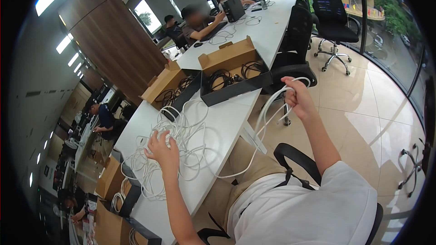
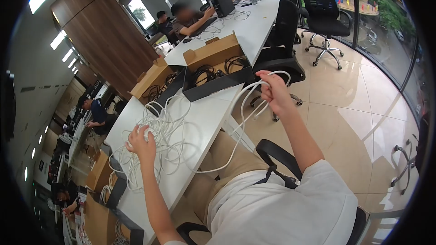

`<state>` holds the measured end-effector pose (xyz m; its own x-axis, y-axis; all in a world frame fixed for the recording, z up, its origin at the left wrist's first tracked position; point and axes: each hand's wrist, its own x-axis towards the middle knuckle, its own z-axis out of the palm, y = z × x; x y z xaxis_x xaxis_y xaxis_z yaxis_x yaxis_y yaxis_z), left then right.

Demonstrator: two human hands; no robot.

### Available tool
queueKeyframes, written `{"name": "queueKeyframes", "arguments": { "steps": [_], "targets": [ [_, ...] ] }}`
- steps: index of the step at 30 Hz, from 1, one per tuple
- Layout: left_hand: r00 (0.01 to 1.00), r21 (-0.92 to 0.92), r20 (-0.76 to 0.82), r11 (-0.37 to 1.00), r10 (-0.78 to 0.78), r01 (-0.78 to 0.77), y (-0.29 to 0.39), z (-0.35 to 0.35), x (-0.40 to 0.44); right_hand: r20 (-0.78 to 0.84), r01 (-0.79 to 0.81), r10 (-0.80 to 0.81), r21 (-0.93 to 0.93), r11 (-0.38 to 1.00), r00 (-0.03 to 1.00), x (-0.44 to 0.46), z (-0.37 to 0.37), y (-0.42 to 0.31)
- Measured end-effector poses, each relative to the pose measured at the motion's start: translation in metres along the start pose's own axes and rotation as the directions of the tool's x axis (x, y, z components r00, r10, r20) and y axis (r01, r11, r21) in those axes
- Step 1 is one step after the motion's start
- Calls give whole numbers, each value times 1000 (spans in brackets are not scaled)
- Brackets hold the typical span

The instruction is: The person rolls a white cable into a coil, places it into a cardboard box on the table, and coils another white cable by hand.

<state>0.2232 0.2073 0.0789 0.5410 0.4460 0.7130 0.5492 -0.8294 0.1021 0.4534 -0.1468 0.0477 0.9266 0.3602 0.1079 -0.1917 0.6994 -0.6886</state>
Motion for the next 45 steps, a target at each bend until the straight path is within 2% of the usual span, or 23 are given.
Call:
{"name": "queueKeyframes", "arguments": {
  "steps": [2, 4, 6, 9, 12, 14, 16, 17, 20, 21, 24, 26, 27, 30, 31, 34, 36, 38, 41, 42, 43, 44, 45],
  "targets": [
    [981, -243, 118, 963, 153, -121, 29, -15, -10, 44, -7, 10, -59, 998, 999, -4, 13, 8],
    [935, -510, 167, 839, 314, -191, 70, -26, -25, 106, -48, 56, -81, 996, 993, -10, 27, 17],
    [887, -629, 241, 759, 395, -167, 111, -36, -37, 178, -93, 110, -101, 990, 978, -17, 37, 24],
    [884, -682, 191, 706, 426, -193, 144, -29, -44, 251, -157, 185, -127, 979, 950, -29, 48, 30],
    [903, -781, 203, 619, 379, -84, 156, -8, -53, 212, -128, 164, -173, 976, 963, -35, 50, 32],
    [884, -827, 328, 553, 332, 99, 164, 1, -65, 216, -80, 128, -219, 973, 968, -37, 49, 32],
    [849, -848, 441, 447, 293, 286, 177, 20, -83, 191, -19, 76, -284, 959, 979, -39, 52, 35],
    [868, -848, 390, 488, 307, 208, 186, 26, -94, 201, 17, 47, -302, 953, 978, -40, 54, 38],
    [869, -952, 300, 184, 393, 245, 217, 28, -101, 237, 87, -2, -349, 933, 971, -47, 57, 45],
    [874, -946, 316, 48, 368, 322, 224, 35, -107, 256, 94, 0, -358, 929, 967, -49, 58, 45],
    [853, -884, 384, -125, 354, 450, 229, 29, -111, 341, 156, -16, -386, 909, 940, -47, 53, 44],
    [793, -812, 470, -162, 389, 561, 225, 22, -104, 386, 162, 31, -456, 875, 922, -50, 52, 40],
    [757, -768, 512, -178, 406, 615, 221, 17, -101, 442, 265, -50, -440, 858, 895, -49, 51, 47],
    [718, -706, 614, -177, 329, 685, 206, 5, -93, 457, 442, -218, -470, 764, 862, -47, 52, 51],
    [765, -753, 572, -181, 295, 633, 200, 4, -91, 478, 516, -282, -482, 708, 832, -40, 49, 51],
    [835, -759, 535, -364, 126, 540, 173, 3, -83, 376, 479, -309, -552, 682, 873, -40, 48, 30],
    [871, -729, 491, -545, 5, 414, 153, 5, -77, 259, 424, -340, -438, 793, 904, -35, 45, 23],
    [891, -778, 441, -541, -105, 321, 131, 5, -68, 140, 316, -288, -257, 913, 947, -29, 33, 13],
    [927, -872, 322, -441, -194, 211, 114, -6, -59, 292, 174, -224, 188, 967, 930, -20, 23, -4],
    [940, -903, 274, -392, -204, 177, 110, -11, -56, 427, 125, -205, 208, 970, 881, -19, 20, -8],
    [953, -907, 259, -380, -157, 184, 100, -13, -56, 553, 75, -189, 222, 972, 812, -18, 17, -12],
    [948, -909, 262, -375, -179, 181, 98, -18, -54, 667, 24, -174, 228, 973, 725, -16, 14, -15],
    [943, -911, 266, -371, -201, 178, 98, -26, -52, 798, -14, -148, 192, 981, 585, -14, 11, -17]
  ]
}}
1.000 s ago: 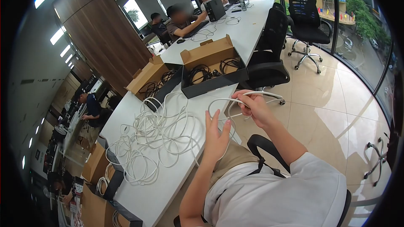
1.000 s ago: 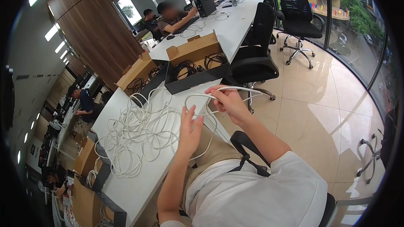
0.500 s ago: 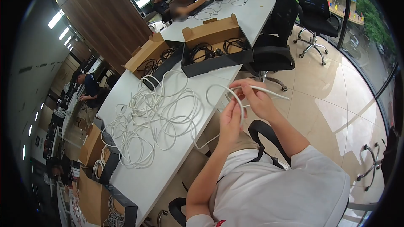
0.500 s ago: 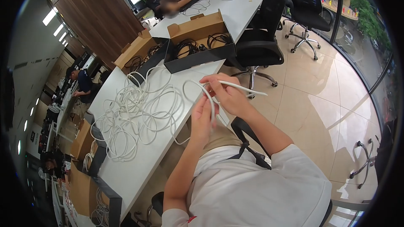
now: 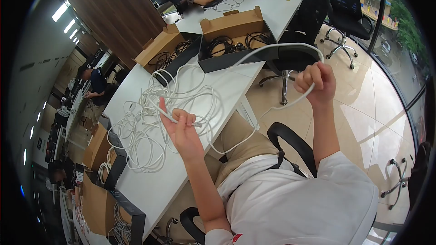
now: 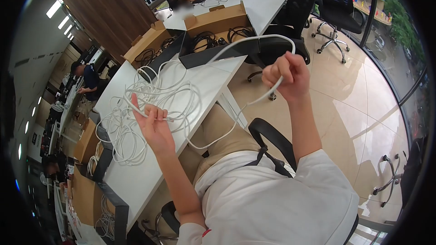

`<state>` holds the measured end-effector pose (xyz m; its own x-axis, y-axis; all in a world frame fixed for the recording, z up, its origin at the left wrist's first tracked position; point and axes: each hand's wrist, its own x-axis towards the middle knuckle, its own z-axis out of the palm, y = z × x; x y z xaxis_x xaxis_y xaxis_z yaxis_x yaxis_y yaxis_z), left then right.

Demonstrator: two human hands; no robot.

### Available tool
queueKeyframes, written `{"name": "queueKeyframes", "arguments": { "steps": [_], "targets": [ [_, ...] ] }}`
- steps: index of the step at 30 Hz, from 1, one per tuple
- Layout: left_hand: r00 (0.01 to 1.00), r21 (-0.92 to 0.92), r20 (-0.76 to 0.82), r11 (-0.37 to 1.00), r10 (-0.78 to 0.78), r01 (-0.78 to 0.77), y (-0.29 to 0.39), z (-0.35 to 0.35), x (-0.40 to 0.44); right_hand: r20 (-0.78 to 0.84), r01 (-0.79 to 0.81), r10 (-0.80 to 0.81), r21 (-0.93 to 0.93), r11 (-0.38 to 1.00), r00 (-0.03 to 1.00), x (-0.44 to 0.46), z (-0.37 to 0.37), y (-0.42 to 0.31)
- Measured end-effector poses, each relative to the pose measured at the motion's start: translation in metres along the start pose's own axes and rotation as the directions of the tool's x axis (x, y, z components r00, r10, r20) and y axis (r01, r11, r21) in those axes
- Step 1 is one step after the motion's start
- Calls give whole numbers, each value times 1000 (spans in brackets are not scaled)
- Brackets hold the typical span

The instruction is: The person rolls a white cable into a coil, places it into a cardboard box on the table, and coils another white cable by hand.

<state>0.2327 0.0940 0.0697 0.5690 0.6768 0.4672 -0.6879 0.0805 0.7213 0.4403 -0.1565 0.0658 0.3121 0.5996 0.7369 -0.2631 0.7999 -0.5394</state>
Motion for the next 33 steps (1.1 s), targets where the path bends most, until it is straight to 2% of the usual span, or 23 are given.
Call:
{"name": "queueKeyframes", "arguments": {
  "steps": [1, 3, 5, 6, 8, 9, 10, 11, 12, 15, 16, 19, 22, 25, 28, 31, 33],
  "targets": [
    [1000, 3, -22, 1000, 4, -4, 5, 1, 1, 25, -70, 76, -199, 978, 997, -2, 0, -1],
    [999, 51, -27, 998, 29, -28, 13, -8, 4, 28, -172, 229, -574, 801, 973, -4, 20, -5],
    [998, 76, -16, 995, 66, -65, 17, -8, 2, -160, -318, 391, -867, 383, 907, 8, 63, -2],
    [983, 105, -110, 985, 149, -137, 14, -5, 3, -217, -311, 348, -919, 242, 912, 9, 66, 5],
    [973, 255, -109, 952, 202, -169, 10, -14, 1, -310, -308, 230, -950, -46, 922, 7, 55, 21],
    [966, 331, -106, 924, 237, -190, 11, -18, 0, -386, -379, 78, -921, -87, 919, 6, 51, 24],
    [964, 360, -158, 922, 212, -144, 14, -18, -2, -441, -447, -79, -887, -112, 894, 9, 46, 25],
    [959, 386, -211, 917, 191, -98, 17, -16, -6, -478, -514, -235, -849, -121, 846, 12, 42, 25],
    [949, 410, -265, 910, 173, -51, 21, -15, -8, -469, -483, -256, -875, 9, 845, 11, 40, 20],
    [968, 229, -218, 971, 125, -74, 31, -12, -9, -581, -472, -240, -792, 388, 778, 11, 59, 12],
    [962, 178, -248, 981, 119, -75, 33, -9, -8, -551, -444, -228, -807, 389, 803, 9, 59, 10],
    [966, 6, -223, 991, 131, -133, 34, -4, -10, -491, -422, -410, -871, 252, 769, 8, 62, 12],
    [945, 91, -219, 969, 244, -229, 31, -2, -14, -465, -444, -399, -883, 151, 790, 0, 55, 6],
    [925, 180, -199, 940, 323, -289, 31, -1, -16, -486, -445, -313, -873, 197, 816, -2, 70, -8],
    [879, 450, -192, 835, 436, -315, 34, 0, -18, -512, -407, -190, -817, 408, 838, -16, 70, -17],
    [825, 537, -203, 764, 528, -357, 33, 5, -18, -455, -328, -132, -787, 522, 881, -28, 75, -27],
    [817, 519, -228, 776, 530, -359, 34, 9, -20, -471, -287, -93, -671, 684, 877, -32, 78, -32]
  ]
}}
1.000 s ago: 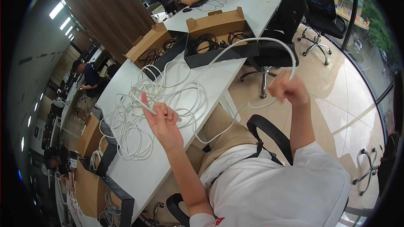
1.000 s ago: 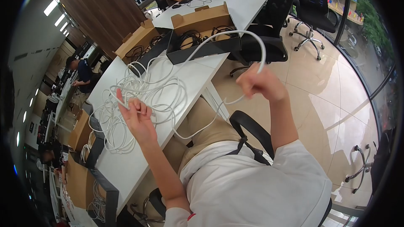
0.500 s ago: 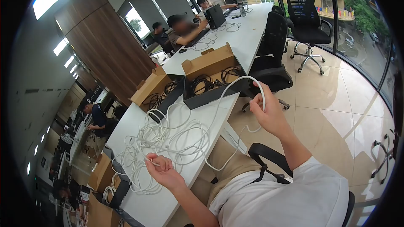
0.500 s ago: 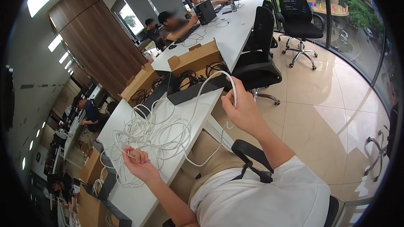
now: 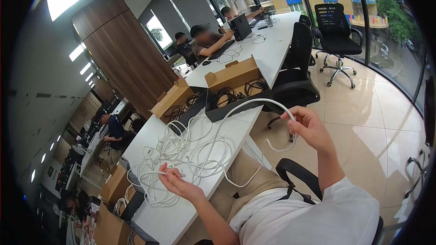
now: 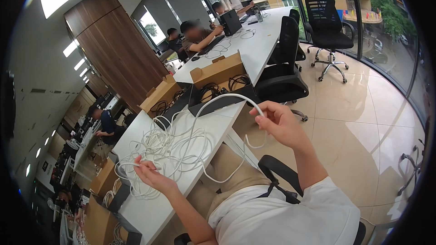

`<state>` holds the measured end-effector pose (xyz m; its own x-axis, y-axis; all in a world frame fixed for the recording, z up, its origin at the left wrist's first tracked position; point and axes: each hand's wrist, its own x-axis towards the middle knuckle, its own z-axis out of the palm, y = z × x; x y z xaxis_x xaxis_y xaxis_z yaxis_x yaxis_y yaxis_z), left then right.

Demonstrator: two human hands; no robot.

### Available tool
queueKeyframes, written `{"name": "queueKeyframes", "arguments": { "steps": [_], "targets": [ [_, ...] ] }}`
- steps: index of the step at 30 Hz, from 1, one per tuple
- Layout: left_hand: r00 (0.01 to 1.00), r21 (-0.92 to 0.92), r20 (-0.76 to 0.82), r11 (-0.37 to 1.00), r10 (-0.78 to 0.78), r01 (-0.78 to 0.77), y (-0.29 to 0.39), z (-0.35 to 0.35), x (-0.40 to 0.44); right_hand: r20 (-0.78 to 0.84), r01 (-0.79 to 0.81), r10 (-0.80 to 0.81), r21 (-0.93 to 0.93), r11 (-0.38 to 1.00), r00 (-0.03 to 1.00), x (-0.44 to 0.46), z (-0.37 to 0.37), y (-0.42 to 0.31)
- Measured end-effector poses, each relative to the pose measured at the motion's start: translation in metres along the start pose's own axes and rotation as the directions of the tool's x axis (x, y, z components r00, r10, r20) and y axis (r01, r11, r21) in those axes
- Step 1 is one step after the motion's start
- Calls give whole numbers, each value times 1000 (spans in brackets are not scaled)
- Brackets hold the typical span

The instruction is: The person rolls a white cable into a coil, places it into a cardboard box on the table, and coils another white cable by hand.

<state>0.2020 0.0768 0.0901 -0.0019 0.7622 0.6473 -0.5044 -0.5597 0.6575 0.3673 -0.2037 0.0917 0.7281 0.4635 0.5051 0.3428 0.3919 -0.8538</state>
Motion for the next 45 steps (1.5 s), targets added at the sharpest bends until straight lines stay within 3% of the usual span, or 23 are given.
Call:
{"name": "queueKeyframes", "arguments": {
  "steps": [5, 7, 10, 11, 14, 17, 20, 23, 25, 28, 30, 33, 36, 39, 45],
  "targets": [
    [1000, -43, -6, 999, -28, 28, 6, -6, -4, 92, -84, 50, 407, 910, 994, -13, -9, -11],
    [1000, -15, -3, 1000, -24, 24, 10, -10, -7, 179, -95, 20, 422, 901, 984, -21, -12, -18],
    [988, -84, 133, 992, -77, 89, 8, -15, -8, 263, -55, -68, 434, 899, 962, -28, -14, -19],
    [967, -74, 164, 975, -194, 208, 12, -15, -9, 274, -40, -92, 440, 897, 957, -30, -14, -20],
    [767, 121, 510, 915, -390, 385, 5, -27, -12, 267, -50, -105, 517, 855, 958, -38, -13, -18],
    [576, 351, 681, 892, -452, 284, -14, -19, -24, 313, -72, -130, 559, 826, 941, -41, -15, -21],
    [512, 271, 751, 901, -418, 339, -12, -10, -37, 394, -138, -175, 650, 747, 902, -42, -21, -18],
    [495, 209, 801, 932, -337, 296, -13, -1, -44, 440, -185, -242, 727, 662, 865, -41, -23, -20],
    [465, 211, 791, 891, -397, 402, -1, 0, -50, 435, -188, -288, 772, 607, 853, -39, -20, -18],
    [378, 222, 809, 830, -449, 511, 4, 6, -54, 388, -210, -199, 785, 583, 900, -38, -10, -22],
    [269, 246, 835, 763, -480, 598, 2, 7, -58, 403, -209, -193, 759, 616, 895, -34, -9, -18],
    [95, 306, 898, 764, -430, 569, 11, 10, -58, 318, -168, -75, 672, 721, 945, -32, -4, -21],
    [20, 320, 919, 778, -393, 541, 13, 13, -59, 266, -166, -5, 617, 769, 964, -27, -2, -23],
    [31, 322, 913, 764, -408, 559, 12, 15, -57, 257, -187, 31, 612, 769, 966, -21, 2, -17],
    [316, 88, 888, 799, -333, 595, -12, 17, -53, 383, -331, 127, 533, 779, 915, -9, 7, -9]
  ]
}}
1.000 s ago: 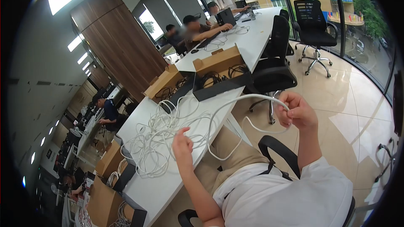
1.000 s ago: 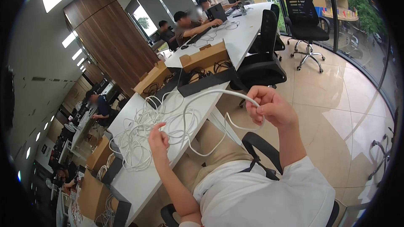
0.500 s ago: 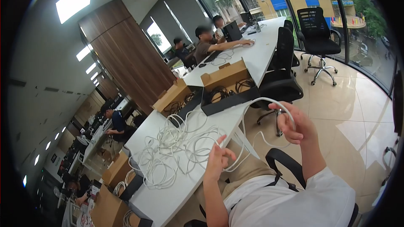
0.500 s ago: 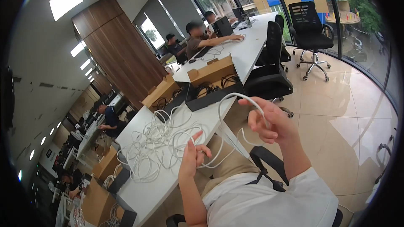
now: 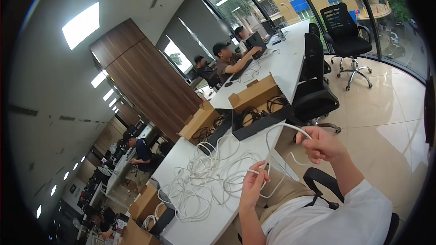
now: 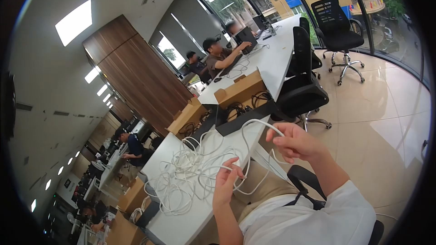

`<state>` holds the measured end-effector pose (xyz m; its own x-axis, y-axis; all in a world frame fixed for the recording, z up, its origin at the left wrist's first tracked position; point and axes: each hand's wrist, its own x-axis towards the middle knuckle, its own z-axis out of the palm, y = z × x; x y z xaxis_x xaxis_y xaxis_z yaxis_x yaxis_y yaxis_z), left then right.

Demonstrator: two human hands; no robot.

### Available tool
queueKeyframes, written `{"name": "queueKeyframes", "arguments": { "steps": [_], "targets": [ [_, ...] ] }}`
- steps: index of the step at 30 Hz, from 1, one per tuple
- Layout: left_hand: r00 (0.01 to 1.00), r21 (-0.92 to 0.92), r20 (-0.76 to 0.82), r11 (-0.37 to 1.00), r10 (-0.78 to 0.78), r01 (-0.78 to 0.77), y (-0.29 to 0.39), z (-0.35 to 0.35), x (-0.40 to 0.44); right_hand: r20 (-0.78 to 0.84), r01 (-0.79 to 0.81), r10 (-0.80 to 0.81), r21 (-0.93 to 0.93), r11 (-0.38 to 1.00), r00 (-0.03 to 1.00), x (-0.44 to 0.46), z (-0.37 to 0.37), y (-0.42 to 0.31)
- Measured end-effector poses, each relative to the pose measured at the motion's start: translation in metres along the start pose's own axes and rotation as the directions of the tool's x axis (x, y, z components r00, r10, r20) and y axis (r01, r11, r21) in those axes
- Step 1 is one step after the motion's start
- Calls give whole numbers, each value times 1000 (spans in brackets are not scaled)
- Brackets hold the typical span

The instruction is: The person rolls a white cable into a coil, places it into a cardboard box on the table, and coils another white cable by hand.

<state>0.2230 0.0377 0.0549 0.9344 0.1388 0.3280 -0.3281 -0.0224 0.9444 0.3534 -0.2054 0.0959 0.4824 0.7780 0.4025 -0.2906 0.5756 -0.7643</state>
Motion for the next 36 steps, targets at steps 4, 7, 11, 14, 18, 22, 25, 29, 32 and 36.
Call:
{"name": "queueKeyframes", "arguments": {
  "steps": [4, 7, 11, 14, 18, 22, 25, 29, 32, 36],
  "targets": [
    [938, 210, -232, 955, 257, -210, -10, -4, 11, 93, -41, 56, -153, 987, 994, 9, 1, 6],
    [845, 402, -357, 882, 398, -246, -12, -1, 16, 88, -117, 139, -225, 967, 986, 10, 3, 5],
    [868, 214, -467, 974, 169, -74, -22, 3, 15, 127, -113, 158, -306, 945, 979, 6, 7, 9],
    [884, 32, -467, 999, -2, 19, -29, 19, 14, 198, -148, 233, -367, 919, 952, 0, 13, 8],
    [848, 25, -522, 996, 90, -90, -49, 26, 17, 343, -170, 314, -389, 906, 885, -7, 16, 16],
    [775, 43, -594, 971, 216, -237, -42, 44, 9, 370, -189, 338, -383, 904, 865, -23, 27, 17],
    [821, 136, -527, 975, 219, -173, -41, 46, 7, 415, -154, 335, -412, 898, 846, -30, 29, 29],
    [810, 358, -472, 915, 349, -185, -70, 44, 10, 540, -202, 392, -378, 903, 745, -35, 49, 47],
    [833, 267, -433, 932, 343, -245, -65, 56, 9, 614, -198, 368, -329, 924, 698, -33, 61, 75],
    [911, -16, -344, 969, 227, -248, -54, 59, 8, 604, 2, 282, -425, 905, 745, -33, 73, 96]
  ]
}}
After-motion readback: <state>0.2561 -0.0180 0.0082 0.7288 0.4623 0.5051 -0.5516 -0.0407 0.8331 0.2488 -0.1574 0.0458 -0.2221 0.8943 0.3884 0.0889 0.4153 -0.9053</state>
